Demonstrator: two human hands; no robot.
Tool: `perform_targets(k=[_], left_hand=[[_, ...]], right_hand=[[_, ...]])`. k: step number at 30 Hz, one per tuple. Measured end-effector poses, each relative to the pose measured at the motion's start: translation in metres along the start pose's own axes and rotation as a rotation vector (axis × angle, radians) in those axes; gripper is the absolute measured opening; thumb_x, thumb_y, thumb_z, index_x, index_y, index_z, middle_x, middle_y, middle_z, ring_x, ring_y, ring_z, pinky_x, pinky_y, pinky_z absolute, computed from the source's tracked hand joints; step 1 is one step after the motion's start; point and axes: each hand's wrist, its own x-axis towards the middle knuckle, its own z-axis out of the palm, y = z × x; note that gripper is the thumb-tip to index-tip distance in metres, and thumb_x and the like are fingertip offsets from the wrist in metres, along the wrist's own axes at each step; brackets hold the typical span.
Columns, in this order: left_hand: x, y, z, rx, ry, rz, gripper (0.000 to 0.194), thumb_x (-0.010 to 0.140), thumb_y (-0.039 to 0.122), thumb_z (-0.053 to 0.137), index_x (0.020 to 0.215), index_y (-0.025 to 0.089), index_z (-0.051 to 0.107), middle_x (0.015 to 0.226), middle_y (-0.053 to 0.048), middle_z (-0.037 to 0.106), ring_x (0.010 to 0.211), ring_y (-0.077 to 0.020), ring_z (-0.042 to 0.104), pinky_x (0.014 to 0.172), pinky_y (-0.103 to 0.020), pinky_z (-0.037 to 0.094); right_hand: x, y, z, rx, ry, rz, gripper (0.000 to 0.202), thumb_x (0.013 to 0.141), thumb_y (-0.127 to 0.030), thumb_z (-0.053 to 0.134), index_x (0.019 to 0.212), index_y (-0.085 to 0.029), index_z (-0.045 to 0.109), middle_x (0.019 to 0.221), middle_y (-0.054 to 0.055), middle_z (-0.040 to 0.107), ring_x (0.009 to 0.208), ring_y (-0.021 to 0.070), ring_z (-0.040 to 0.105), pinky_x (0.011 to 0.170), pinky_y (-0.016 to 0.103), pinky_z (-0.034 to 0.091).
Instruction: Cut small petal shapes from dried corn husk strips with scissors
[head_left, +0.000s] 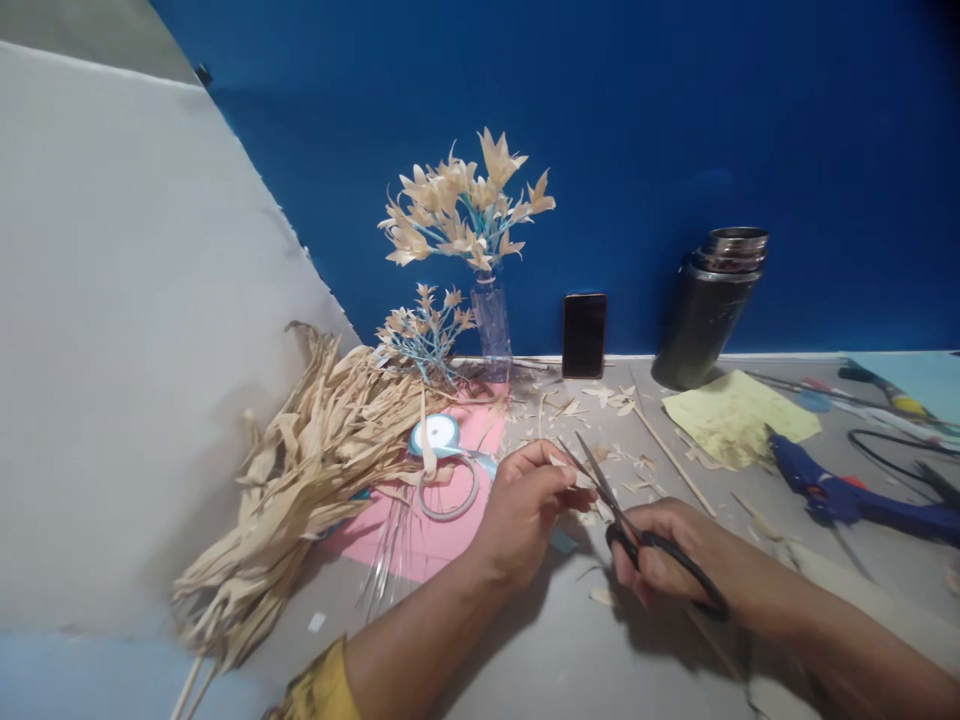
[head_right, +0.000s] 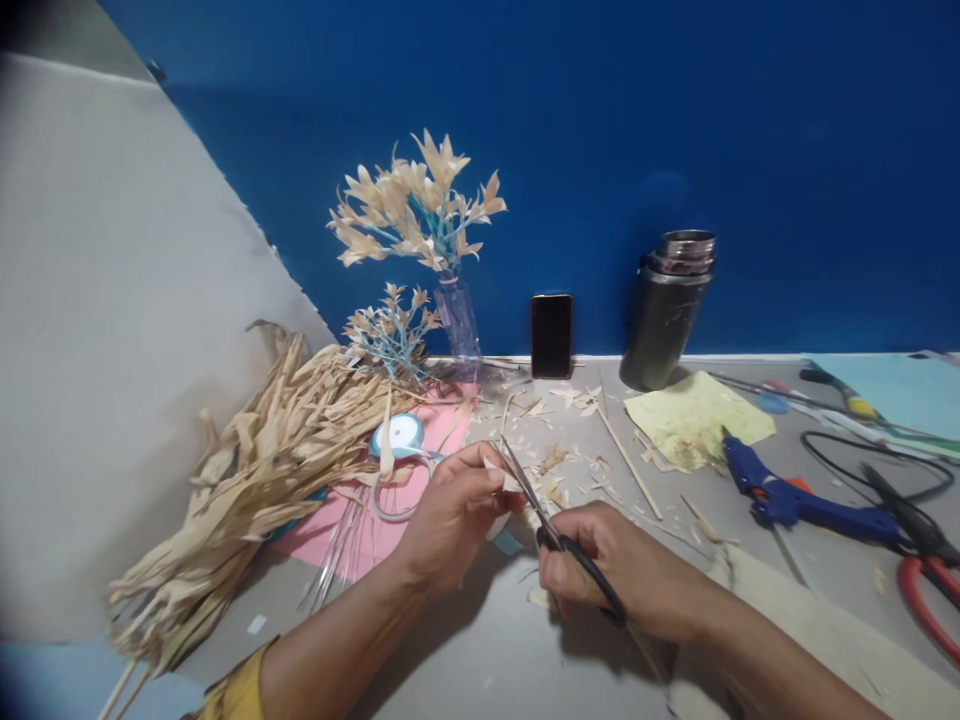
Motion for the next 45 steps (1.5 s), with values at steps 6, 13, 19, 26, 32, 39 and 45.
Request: perform_targets(k=[6, 13, 19, 26, 32, 39, 45], left_hand=[[0.0, 0.0, -0.001, 0.018, 0.015, 0.01, 0.015, 0.064, 0.022, 0.07, 0.063, 0.016, 0.056, 0.061, 0.0, 0.057, 0.057, -0.0122, 0.056, 0.062, -0.027, 0.045], [0.001, -0.001, -0.001, 0.047, 0.041, 0.01, 0.018, 0.062, 0.023, 0.071, 0.06, 0.016, 0.055, 0.063, -0.001, 0.058, 0.058, -0.0119, 0.055, 0.064, -0.028, 0.046], [0.001, 0.002, -0.001, 0.037, 0.048, 0.02, 0.017, 0.063, 0.022, 0.07, 0.06, 0.016, 0.055, 0.061, 0.0, 0.056, 0.058, -0.012, 0.054, 0.064, -0.028, 0.046], [0.001, 0.0, -0.001, 0.026, 0.055, 0.023, 0.015, 0.063, 0.02, 0.07, 0.061, 0.016, 0.056, 0.061, 0.001, 0.055, 0.057, -0.0114, 0.055, 0.064, -0.028, 0.046], [0.001, -0.001, -0.002, 0.044, 0.056, 0.025, 0.014, 0.064, 0.021, 0.069, 0.061, 0.016, 0.056, 0.057, 0.001, 0.055, 0.056, -0.0116, 0.054, 0.063, -0.028, 0.044], [-0.002, -0.007, -0.003, 0.185, -0.023, -0.051, 0.015, 0.068, 0.024, 0.075, 0.067, 0.015, 0.063, 0.062, -0.001, 0.06, 0.06, -0.0115, 0.053, 0.061, -0.026, 0.038], [-0.005, -0.014, 0.0, 0.093, -0.091, -0.157, 0.025, 0.071, 0.036, 0.076, 0.071, 0.014, 0.064, 0.067, -0.003, 0.062, 0.061, -0.0129, 0.057, 0.064, -0.027, 0.041]], right_hand=[[0.0, 0.003, 0.001, -0.045, 0.009, 0.02, 0.048, 0.083, -0.062, 0.061, 0.067, -0.017, 0.061, 0.06, 0.002, 0.057, 0.056, 0.0144, 0.047, 0.049, 0.025, 0.033], [0.002, 0.002, 0.001, -0.086, 0.018, 0.042, 0.038, 0.085, -0.047, 0.061, 0.059, -0.019, 0.056, 0.055, -0.001, 0.053, 0.053, 0.0132, 0.045, 0.048, 0.025, 0.031], [0.001, -0.006, 0.003, -0.066, 0.029, 0.065, 0.04, 0.082, -0.045, 0.06, 0.052, -0.02, 0.053, 0.048, -0.002, 0.047, 0.048, 0.0117, 0.038, 0.049, 0.027, 0.027], [0.0, -0.005, 0.005, 0.002, 0.007, 0.082, 0.045, 0.082, -0.056, 0.061, 0.057, -0.019, 0.055, 0.051, -0.001, 0.051, 0.051, 0.0123, 0.04, 0.051, 0.027, 0.027], [0.002, -0.004, 0.006, 0.011, 0.008, 0.024, 0.053, 0.085, -0.067, 0.055, 0.066, -0.017, 0.059, 0.06, 0.003, 0.058, 0.058, 0.0152, 0.047, 0.056, 0.028, 0.032], [0.008, -0.009, 0.009, 0.209, 0.479, -0.022, 0.034, 0.072, -0.045, 0.077, 0.088, -0.019, 0.061, 0.074, 0.0, 0.061, 0.065, 0.0154, 0.052, 0.06, 0.027, 0.041], [0.004, -0.015, 0.007, 0.234, 0.538, -0.024, 0.029, 0.073, -0.041, 0.074, 0.083, -0.019, 0.058, 0.071, 0.0, 0.06, 0.065, 0.0161, 0.052, 0.061, 0.028, 0.042]])
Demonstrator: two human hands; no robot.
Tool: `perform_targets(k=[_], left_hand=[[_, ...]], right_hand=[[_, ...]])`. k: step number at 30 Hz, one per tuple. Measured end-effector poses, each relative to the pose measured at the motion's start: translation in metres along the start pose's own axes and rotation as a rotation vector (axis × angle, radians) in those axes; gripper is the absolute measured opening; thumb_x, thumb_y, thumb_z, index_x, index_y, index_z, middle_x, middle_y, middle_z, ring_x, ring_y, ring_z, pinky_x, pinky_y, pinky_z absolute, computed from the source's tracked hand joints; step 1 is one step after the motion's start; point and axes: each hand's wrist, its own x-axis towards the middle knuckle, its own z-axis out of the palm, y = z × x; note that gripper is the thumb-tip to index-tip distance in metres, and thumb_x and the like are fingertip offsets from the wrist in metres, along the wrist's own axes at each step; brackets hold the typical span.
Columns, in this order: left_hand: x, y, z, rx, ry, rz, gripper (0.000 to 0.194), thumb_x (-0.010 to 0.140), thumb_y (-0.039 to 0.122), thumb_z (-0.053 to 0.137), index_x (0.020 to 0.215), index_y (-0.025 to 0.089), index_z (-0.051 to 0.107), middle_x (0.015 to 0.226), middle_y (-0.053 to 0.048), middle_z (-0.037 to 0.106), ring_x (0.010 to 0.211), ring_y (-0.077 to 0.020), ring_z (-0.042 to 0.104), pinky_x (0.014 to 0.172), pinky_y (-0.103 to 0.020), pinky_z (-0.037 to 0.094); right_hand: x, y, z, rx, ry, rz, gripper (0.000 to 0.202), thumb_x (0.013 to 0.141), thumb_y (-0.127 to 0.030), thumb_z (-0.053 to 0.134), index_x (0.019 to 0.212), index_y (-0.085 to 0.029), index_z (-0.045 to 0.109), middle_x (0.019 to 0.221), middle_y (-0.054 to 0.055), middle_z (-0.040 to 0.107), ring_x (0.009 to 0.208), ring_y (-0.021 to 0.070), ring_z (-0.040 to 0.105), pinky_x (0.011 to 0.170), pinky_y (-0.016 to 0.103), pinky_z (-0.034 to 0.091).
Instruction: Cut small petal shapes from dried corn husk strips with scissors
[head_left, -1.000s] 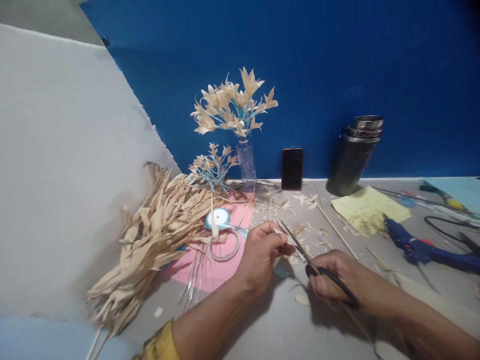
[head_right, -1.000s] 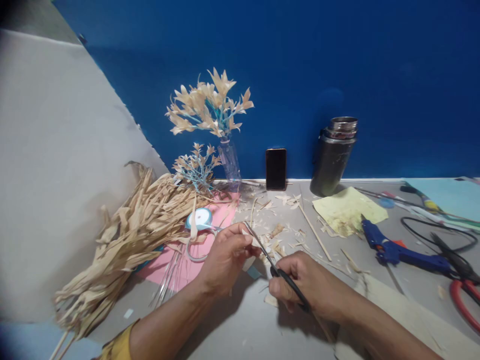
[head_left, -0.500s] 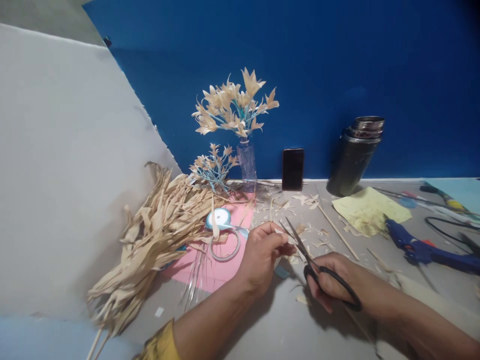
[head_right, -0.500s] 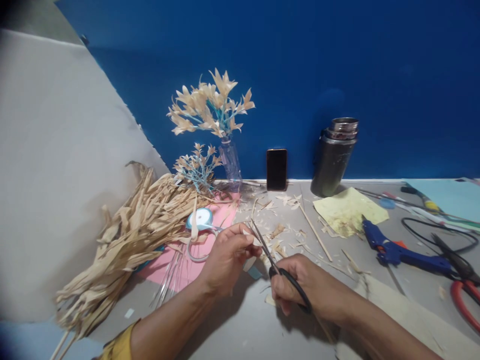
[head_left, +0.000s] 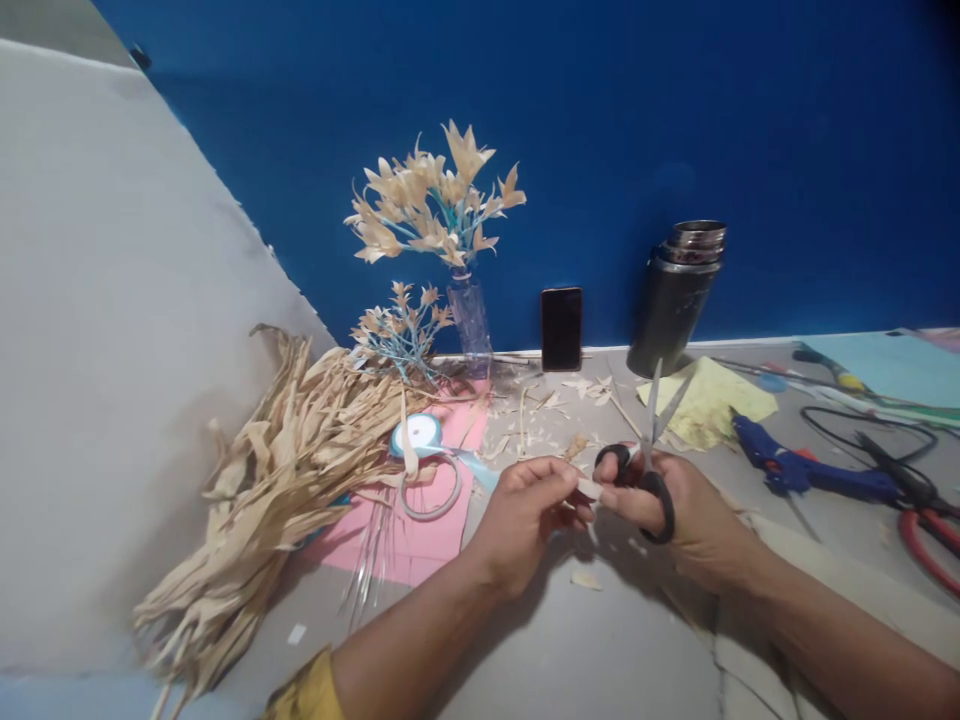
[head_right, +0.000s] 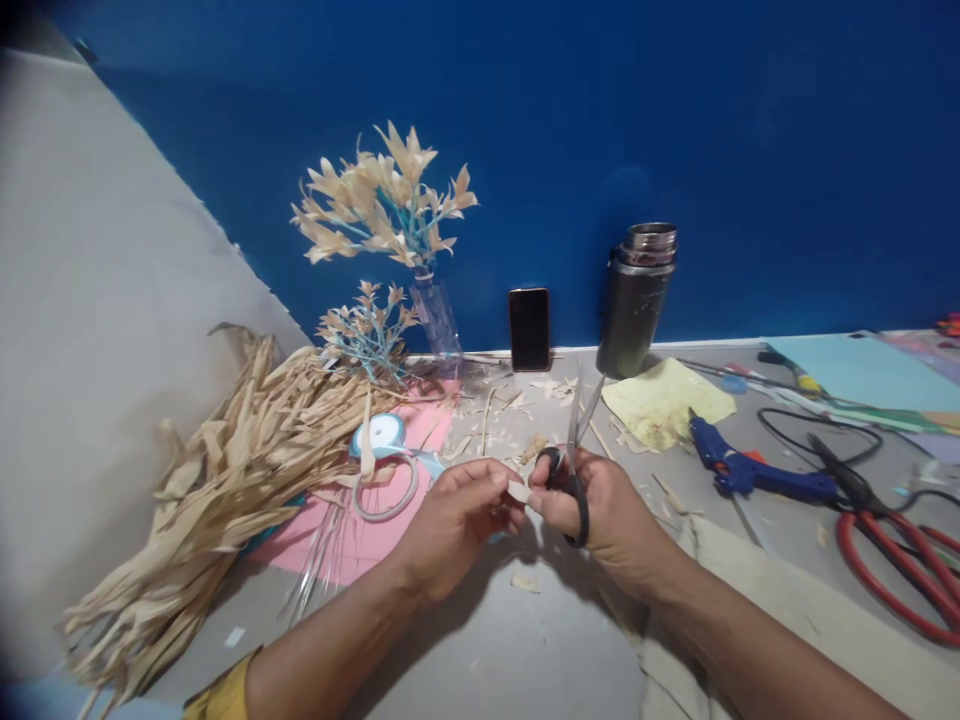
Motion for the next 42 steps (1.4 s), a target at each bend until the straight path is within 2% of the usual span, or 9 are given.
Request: perform_targets(k=[5, 12, 20, 25, 28, 31, 34, 39, 42], left_hand=[[-0.001, -0.005, 0.002, 0.008, -0.02, 0.033, 0.028, 0.07, 0.037, 0.079, 0.075, 0.015, 0.064, 0.069, -0.002, 0.062, 0.061, -0.0125, 0.057, 0.063, -0.027, 0.042], [-0.003, -0.007, 0.003, 0.214, 0.087, 0.162, 0.021, 0.07, 0.029, 0.078, 0.07, 0.015, 0.063, 0.063, -0.001, 0.06, 0.059, -0.011, 0.053, 0.062, -0.026, 0.04], [-0.002, -0.009, 0.006, 0.24, 0.132, 0.186, 0.017, 0.07, 0.024, 0.074, 0.069, 0.017, 0.059, 0.062, 0.001, 0.057, 0.059, -0.0107, 0.051, 0.06, -0.025, 0.039], [0.004, -0.017, 0.003, 0.033, 0.09, 0.059, 0.02, 0.071, 0.025, 0.073, 0.069, 0.017, 0.054, 0.06, 0.0, 0.058, 0.055, -0.0098, 0.051, 0.057, -0.022, 0.039], [0.01, -0.008, -0.002, -0.136, 0.057, -0.044, 0.022, 0.069, 0.026, 0.074, 0.071, 0.017, 0.054, 0.062, -0.001, 0.059, 0.056, -0.0103, 0.054, 0.057, -0.022, 0.043], [0.027, 0.011, -0.005, -0.027, 0.098, 0.011, 0.019, 0.07, 0.025, 0.072, 0.072, 0.015, 0.057, 0.068, -0.003, 0.062, 0.058, -0.0099, 0.056, 0.055, -0.021, 0.043], [0.061, 0.026, -0.001, 0.404, 0.152, 0.123, 0.014, 0.074, 0.023, 0.065, 0.068, 0.015, 0.056, 0.068, -0.002, 0.063, 0.053, -0.0093, 0.055, 0.05, -0.02, 0.04], [0.137, 0.025, 0.015, 0.621, 0.201, 0.156, 0.017, 0.071, 0.009, 0.071, 0.064, 0.013, 0.056, 0.057, 0.002, 0.056, 0.051, -0.0087, 0.053, 0.046, -0.018, 0.033], [0.167, 0.027, 0.021, 0.663, 0.202, 0.157, 0.017, 0.086, 0.022, 0.067, 0.074, 0.011, 0.059, 0.064, 0.003, 0.055, 0.053, -0.0077, 0.051, 0.048, -0.019, 0.038]], right_hand=[[0.002, 0.002, -0.003, -0.021, 0.004, -0.022, 0.024, 0.074, -0.037, 0.073, 0.082, -0.019, 0.059, 0.07, 0.0, 0.059, 0.067, 0.0167, 0.053, 0.062, 0.029, 0.042], [0.005, 0.009, -0.003, -0.027, 0.016, -0.027, 0.025, 0.073, -0.036, 0.075, 0.083, -0.02, 0.059, 0.07, -0.001, 0.057, 0.062, 0.0144, 0.047, 0.056, 0.027, 0.041], [0.008, 0.014, 0.003, 0.01, 0.047, 0.005, 0.034, 0.063, -0.035, 0.083, 0.08, -0.019, 0.058, 0.067, -0.003, 0.056, 0.062, 0.0134, 0.047, 0.058, 0.026, 0.039], [0.007, 0.016, 0.011, 0.139, 0.006, 0.028, 0.032, 0.065, -0.032, 0.077, 0.082, -0.02, 0.053, 0.065, -0.002, 0.06, 0.061, 0.0159, 0.055, 0.059, 0.028, 0.041], [0.004, 0.013, 0.014, 0.154, 0.018, -0.041, 0.027, 0.065, -0.03, 0.072, 0.08, -0.02, 0.053, 0.067, -0.001, 0.06, 0.06, 0.0152, 0.054, 0.059, 0.028, 0.042], [0.002, 0.01, 0.015, 0.059, 0.033, -0.115, 0.018, 0.064, -0.025, 0.066, 0.076, -0.019, 0.054, 0.065, -0.004, 0.053, 0.058, 0.0116, 0.046, 0.056, 0.025, 0.037], [0.002, 0.012, 0.014, -0.009, -0.055, -0.121, 0.012, 0.064, -0.019, 0.06, 0.074, -0.019, 0.054, 0.062, -0.006, 0.05, 0.057, 0.0109, 0.043, 0.054, 0.024, 0.035], [0.008, 0.018, 0.013, -0.172, -0.075, -0.108, 0.011, 0.065, -0.014, 0.061, 0.074, -0.019, 0.058, 0.057, -0.008, 0.046, 0.054, 0.0098, 0.04, 0.051, 0.022, 0.031], [0.01, 0.019, 0.01, -0.218, -0.063, -0.121, 0.01, 0.066, -0.014, 0.065, 0.072, -0.019, 0.059, 0.056, -0.008, 0.046, 0.054, 0.0098, 0.04, 0.051, 0.021, 0.03]])
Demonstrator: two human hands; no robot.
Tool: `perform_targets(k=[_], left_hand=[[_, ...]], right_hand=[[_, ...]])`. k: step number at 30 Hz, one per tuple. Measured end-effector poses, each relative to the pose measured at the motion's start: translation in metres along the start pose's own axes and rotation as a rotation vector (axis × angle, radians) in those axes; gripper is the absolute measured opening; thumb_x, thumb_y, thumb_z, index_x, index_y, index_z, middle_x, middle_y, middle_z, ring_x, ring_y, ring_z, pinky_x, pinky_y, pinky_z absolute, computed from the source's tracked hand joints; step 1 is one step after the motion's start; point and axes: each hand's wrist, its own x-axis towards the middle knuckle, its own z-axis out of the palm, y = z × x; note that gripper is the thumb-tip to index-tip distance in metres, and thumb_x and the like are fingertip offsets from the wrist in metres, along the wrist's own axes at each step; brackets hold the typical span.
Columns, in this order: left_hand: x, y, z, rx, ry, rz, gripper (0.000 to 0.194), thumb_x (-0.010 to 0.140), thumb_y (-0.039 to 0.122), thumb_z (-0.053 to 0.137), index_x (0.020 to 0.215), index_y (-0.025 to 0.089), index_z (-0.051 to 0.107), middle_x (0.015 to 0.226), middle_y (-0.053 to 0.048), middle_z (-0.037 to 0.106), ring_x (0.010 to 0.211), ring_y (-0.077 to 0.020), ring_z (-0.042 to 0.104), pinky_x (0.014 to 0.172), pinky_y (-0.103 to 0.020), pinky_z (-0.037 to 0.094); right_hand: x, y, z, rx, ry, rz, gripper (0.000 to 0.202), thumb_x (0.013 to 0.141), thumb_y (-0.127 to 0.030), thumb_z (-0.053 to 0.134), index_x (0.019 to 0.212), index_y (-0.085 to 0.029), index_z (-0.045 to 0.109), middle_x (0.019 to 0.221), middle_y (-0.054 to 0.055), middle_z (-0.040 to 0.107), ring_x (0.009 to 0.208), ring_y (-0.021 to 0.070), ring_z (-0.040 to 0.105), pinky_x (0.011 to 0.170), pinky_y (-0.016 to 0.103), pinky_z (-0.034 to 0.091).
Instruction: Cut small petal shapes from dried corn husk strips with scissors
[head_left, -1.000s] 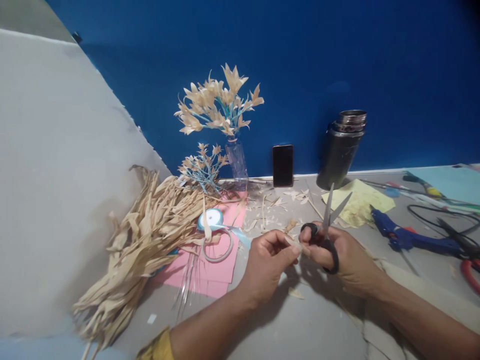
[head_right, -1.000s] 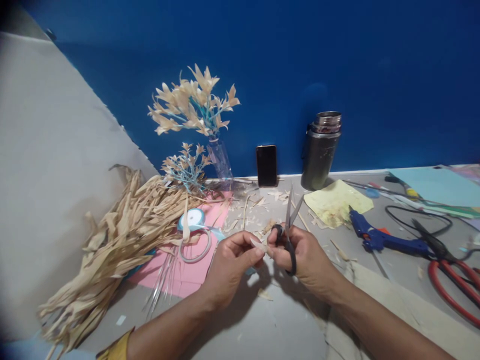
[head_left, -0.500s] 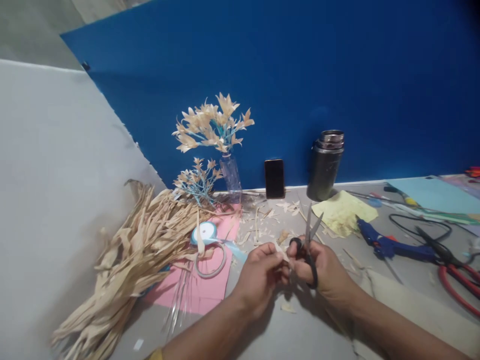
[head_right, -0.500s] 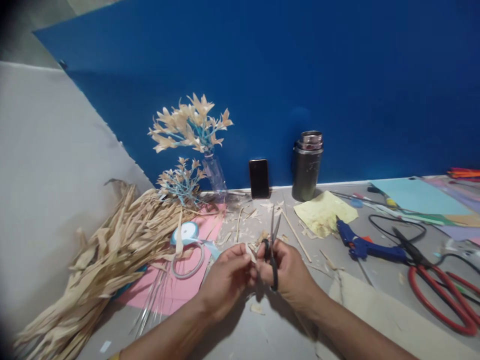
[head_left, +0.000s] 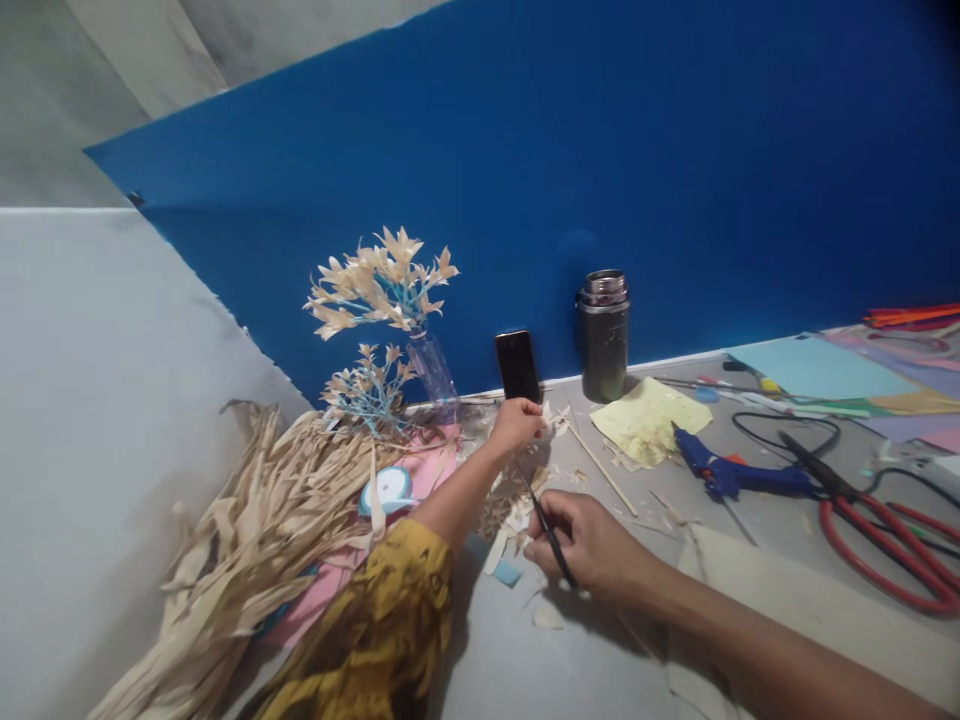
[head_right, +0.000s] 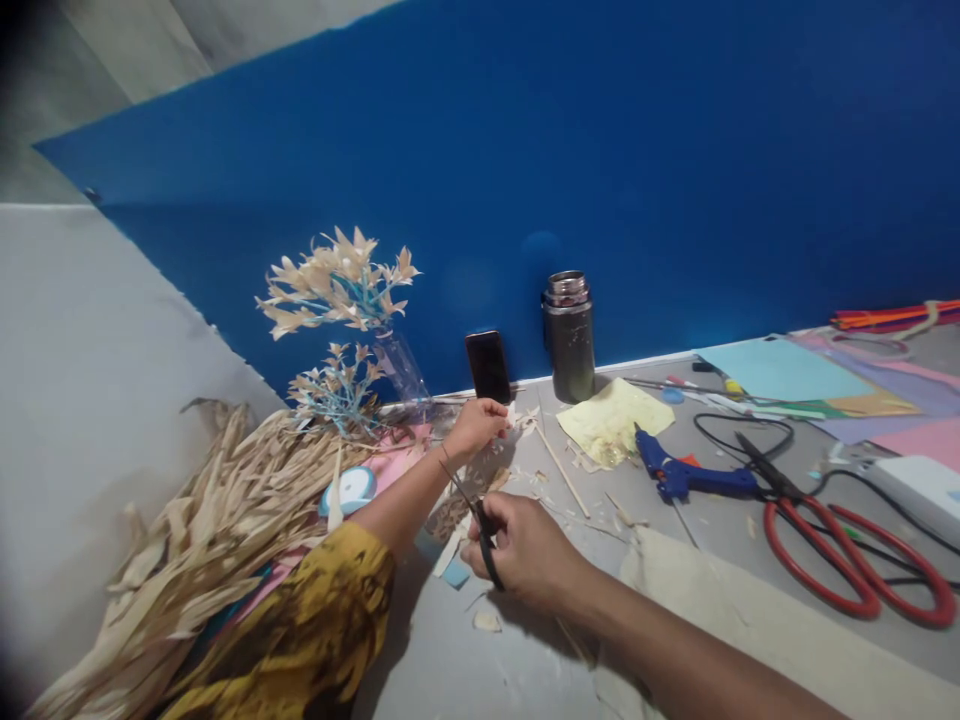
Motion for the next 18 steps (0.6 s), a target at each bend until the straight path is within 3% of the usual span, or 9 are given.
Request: perform_targets(k=[2, 5, 9, 12, 15, 18], left_hand=[[0.006, 0.005, -0.004, -0.011, 0.019, 0.011, 0.014, 0.09, 0.023, 0.063, 0.081, 0.013, 0.059, 0.067, 0.004, 0.055, 0.052, -0.0066, 0.048, 0.047, -0.019, 0.039], [-0.011, 0.012, -0.022, -0.069, 0.039, 0.029, 0.008, 0.079, 0.008, 0.059, 0.075, 0.015, 0.055, 0.057, 0.005, 0.049, 0.044, -0.006, 0.04, 0.043, -0.02, 0.028], [-0.067, 0.01, -0.049, -0.147, -0.049, 0.003, 0.009, 0.071, 0.012, 0.047, 0.065, 0.019, 0.048, 0.047, 0.009, 0.028, 0.04, -0.0057, 0.023, 0.043, -0.021, 0.02], [-0.108, 0.001, -0.067, -0.12, -0.086, -0.016, 0.006, 0.069, 0.015, 0.047, 0.069, 0.019, 0.052, 0.047, 0.009, 0.026, 0.041, -0.0066, 0.019, 0.044, -0.022, 0.016], [-0.133, -0.012, -0.082, 0.248, -0.076, 0.07, 0.012, 0.076, 0.022, 0.052, 0.084, 0.019, 0.06, 0.051, 0.007, 0.039, 0.045, -0.0094, 0.032, 0.048, -0.024, 0.021], [-0.146, -0.027, -0.09, 0.601, -0.155, 0.088, 0.011, 0.08, 0.029, 0.056, 0.076, 0.02, 0.06, 0.062, 0.001, 0.054, 0.056, -0.0132, 0.045, 0.052, -0.026, 0.025]], right_hand=[[0.0, -0.002, -0.003, 0.017, -0.006, 0.007, 0.009, 0.069, -0.018, 0.068, 0.072, -0.019, 0.06, 0.056, -0.007, 0.05, 0.054, 0.0106, 0.044, 0.051, 0.021, 0.032], [0.0, -0.007, -0.012, 0.101, -0.004, 0.051, 0.018, 0.071, -0.032, 0.075, 0.072, -0.018, 0.062, 0.059, -0.004, 0.057, 0.056, 0.0128, 0.05, 0.052, 0.023, 0.037], [0.002, -0.013, -0.031, 0.133, 0.144, 0.102, 0.032, 0.071, -0.047, 0.077, 0.071, -0.017, 0.066, 0.06, -0.002, 0.062, 0.055, 0.0139, 0.052, 0.053, 0.025, 0.04], [0.005, -0.012, -0.041, 0.009, 0.215, 0.109, 0.035, 0.071, -0.051, 0.077, 0.071, -0.017, 0.069, 0.065, 0.001, 0.068, 0.056, 0.0149, 0.053, 0.053, 0.026, 0.039], [0.007, -0.007, -0.042, -0.085, 0.229, 0.132, 0.038, 0.072, -0.055, 0.075, 0.07, -0.018, 0.069, 0.063, 0.002, 0.067, 0.056, 0.0156, 0.051, 0.051, 0.027, 0.036], [0.007, -0.002, -0.038, -0.118, 0.206, 0.148, 0.037, 0.072, -0.054, 0.076, 0.071, -0.018, 0.068, 0.062, 0.001, 0.063, 0.058, 0.0162, 0.052, 0.052, 0.027, 0.037]])
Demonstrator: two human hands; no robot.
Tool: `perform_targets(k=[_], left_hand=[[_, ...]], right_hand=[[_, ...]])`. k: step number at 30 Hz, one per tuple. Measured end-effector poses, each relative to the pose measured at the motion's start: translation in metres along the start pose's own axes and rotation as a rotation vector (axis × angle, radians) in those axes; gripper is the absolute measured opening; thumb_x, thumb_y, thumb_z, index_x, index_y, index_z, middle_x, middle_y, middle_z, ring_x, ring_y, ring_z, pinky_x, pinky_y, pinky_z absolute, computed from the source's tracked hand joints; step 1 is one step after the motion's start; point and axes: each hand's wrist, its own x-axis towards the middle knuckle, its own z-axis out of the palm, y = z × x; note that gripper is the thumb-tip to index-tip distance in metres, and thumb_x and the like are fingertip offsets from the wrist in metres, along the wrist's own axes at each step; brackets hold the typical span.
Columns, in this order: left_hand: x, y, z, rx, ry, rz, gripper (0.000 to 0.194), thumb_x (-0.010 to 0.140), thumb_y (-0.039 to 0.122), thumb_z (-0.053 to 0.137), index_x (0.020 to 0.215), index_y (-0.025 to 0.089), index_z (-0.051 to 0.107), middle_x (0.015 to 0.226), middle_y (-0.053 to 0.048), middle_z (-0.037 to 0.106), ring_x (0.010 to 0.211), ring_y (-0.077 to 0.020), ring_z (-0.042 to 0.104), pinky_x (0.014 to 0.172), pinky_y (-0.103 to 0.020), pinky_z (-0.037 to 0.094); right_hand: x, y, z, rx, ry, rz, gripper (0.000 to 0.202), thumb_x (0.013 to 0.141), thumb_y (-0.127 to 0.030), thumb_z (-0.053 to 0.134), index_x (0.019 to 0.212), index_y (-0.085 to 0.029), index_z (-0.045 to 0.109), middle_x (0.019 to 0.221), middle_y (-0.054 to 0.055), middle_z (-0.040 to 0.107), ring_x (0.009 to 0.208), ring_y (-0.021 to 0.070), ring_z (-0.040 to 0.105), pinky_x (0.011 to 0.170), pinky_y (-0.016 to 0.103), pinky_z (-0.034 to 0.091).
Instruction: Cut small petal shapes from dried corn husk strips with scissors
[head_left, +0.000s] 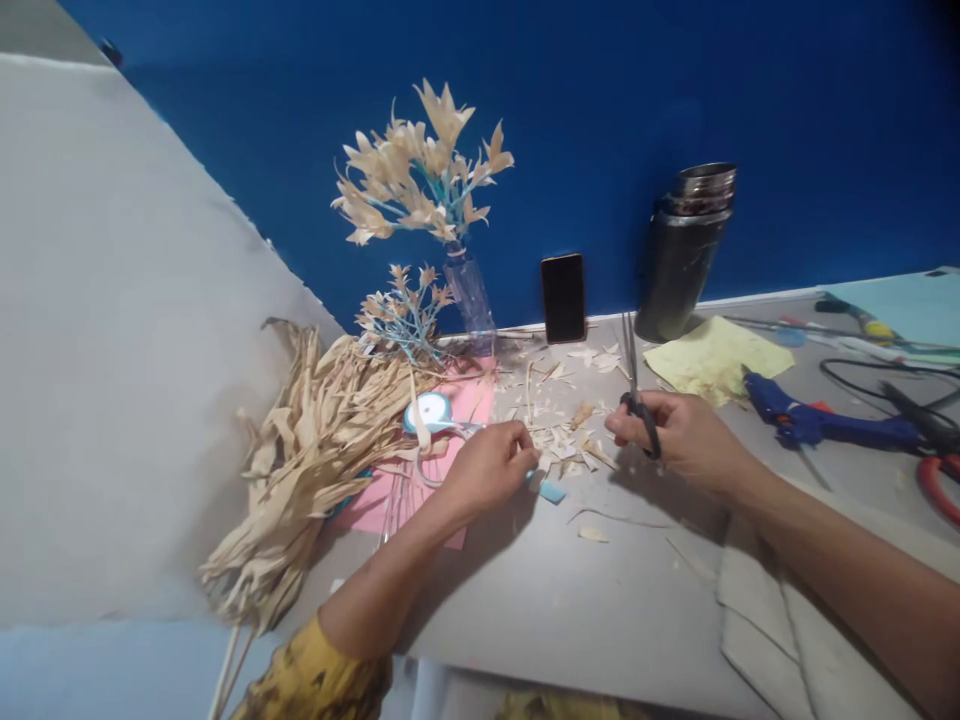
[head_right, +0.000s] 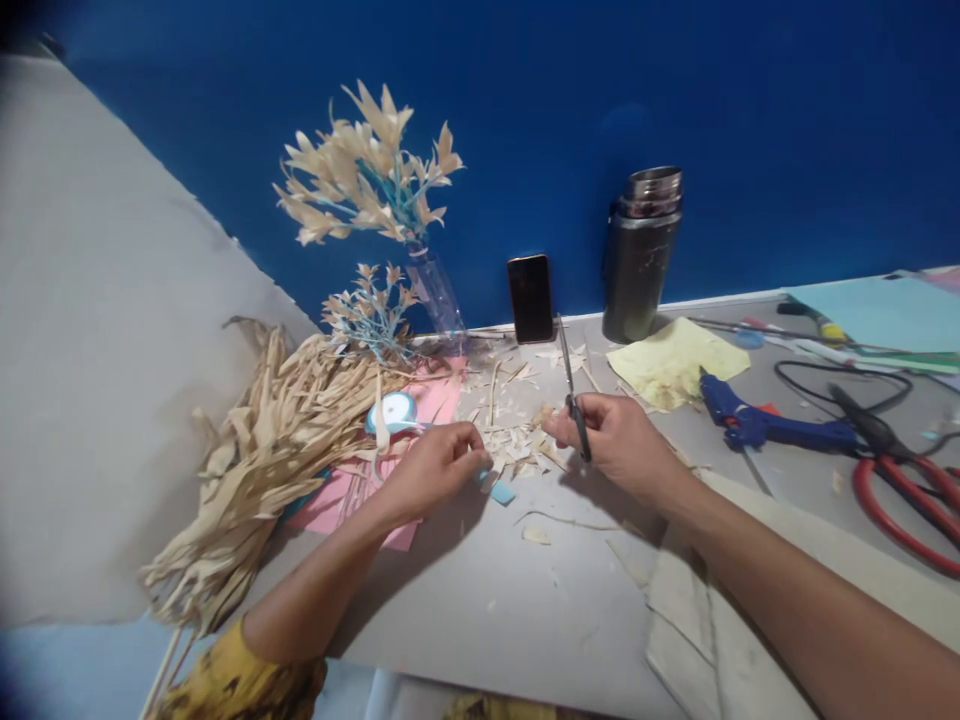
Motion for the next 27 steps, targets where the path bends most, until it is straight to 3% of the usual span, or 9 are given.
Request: perform_targets(k=[2, 6, 10, 14, 17, 20, 22, 27], left_hand=[[-0.006, -0.005, 0.005, 0.128, -0.062, 0.012, 0.015, 0.077, 0.033, 0.062, 0.071, 0.02, 0.059, 0.069, -0.001, 0.059, 0.062, -0.0156, 0.049, 0.055, -0.028, 0.026], [-0.014, -0.006, 0.015, 0.26, -0.062, 0.028, 0.019, 0.073, 0.036, 0.068, 0.076, 0.021, 0.057, 0.077, -0.003, 0.061, 0.066, -0.0176, 0.05, 0.057, -0.03, 0.025], [-0.014, -0.008, 0.015, 0.254, -0.084, 0.032, 0.001, 0.076, 0.02, 0.056, 0.076, 0.021, 0.056, 0.078, -0.005, 0.063, 0.068, -0.0188, 0.051, 0.059, -0.031, 0.026], [-0.011, -0.016, 0.01, 0.165, -0.092, 0.055, 0.01, 0.075, 0.014, 0.052, 0.075, 0.019, 0.06, 0.076, -0.006, 0.064, 0.067, -0.0189, 0.054, 0.059, -0.031, 0.028], [-0.011, -0.016, 0.011, 0.139, -0.086, 0.039, 0.01, 0.08, 0.025, 0.057, 0.074, 0.019, 0.062, 0.073, -0.006, 0.065, 0.065, -0.0189, 0.054, 0.058, -0.031, 0.028], [-0.013, -0.013, 0.017, 0.193, -0.025, 0.027, 0.032, 0.085, 0.047, 0.056, 0.071, 0.019, 0.06, 0.069, -0.008, 0.063, 0.063, -0.0208, 0.054, 0.058, -0.032, 0.027], [-0.014, -0.011, 0.023, 0.247, 0.031, 0.026, 0.035, 0.086, 0.051, 0.056, 0.071, 0.019, 0.06, 0.07, -0.009, 0.063, 0.065, -0.0222, 0.054, 0.059, -0.032, 0.028], [-0.012, -0.009, 0.029, 0.321, 0.04, -0.02, 0.016, 0.086, 0.03, 0.052, 0.079, 0.019, 0.062, 0.077, -0.009, 0.065, 0.069, -0.0235, 0.056, 0.063, -0.032, 0.031]], right_hand=[[0.0, 0.003, 0.004, -0.006, -0.017, 0.008, 0.035, 0.072, -0.052, 0.076, 0.072, -0.018, 0.067, 0.062, 0.001, 0.063, 0.06, 0.017, 0.053, 0.053, 0.027, 0.039], [0.002, 0.008, 0.006, -0.035, -0.061, 0.018, 0.032, 0.074, -0.049, 0.074, 0.069, -0.018, 0.065, 0.062, 0.001, 0.062, 0.058, 0.0162, 0.052, 0.052, 0.026, 0.039], [0.003, 0.012, 0.007, -0.059, -0.091, 0.043, 0.031, 0.073, -0.047, 0.076, 0.068, -0.019, 0.065, 0.059, 0.0, 0.059, 0.055, 0.0146, 0.05, 0.049, 0.024, 0.038], [0.002, 0.012, 0.01, -0.054, -0.144, 0.055, 0.03, 0.07, -0.046, 0.078, 0.069, -0.019, 0.066, 0.057, -0.002, 0.057, 0.053, 0.0129, 0.047, 0.047, 0.022, 0.035], [0.0, 0.009, 0.012, -0.08, -0.161, 0.036, 0.028, 0.069, -0.044, 0.079, 0.067, -0.019, 0.066, 0.056, -0.002, 0.058, 0.052, 0.0133, 0.047, 0.047, 0.023, 0.037], [-0.002, 0.005, 0.013, -0.111, -0.169, 0.012, 0.025, 0.07, -0.042, 0.077, 0.065, -0.02, 0.066, 0.056, -0.002, 0.059, 0.053, 0.0141, 0.048, 0.048, 0.024, 0.038], [-0.002, 0.005, 0.013, -0.119, -0.171, 0.003, 0.024, 0.071, -0.042, 0.076, 0.066, -0.02, 0.066, 0.056, -0.002, 0.059, 0.053, 0.0139, 0.048, 0.048, 0.024, 0.037], [0.0, 0.006, 0.007, -0.024, -0.167, 0.045, 0.026, 0.071, -0.042, 0.077, 0.07, -0.018, 0.067, 0.06, -0.001, 0.063, 0.055, 0.0143, 0.052, 0.05, 0.024, 0.039]])
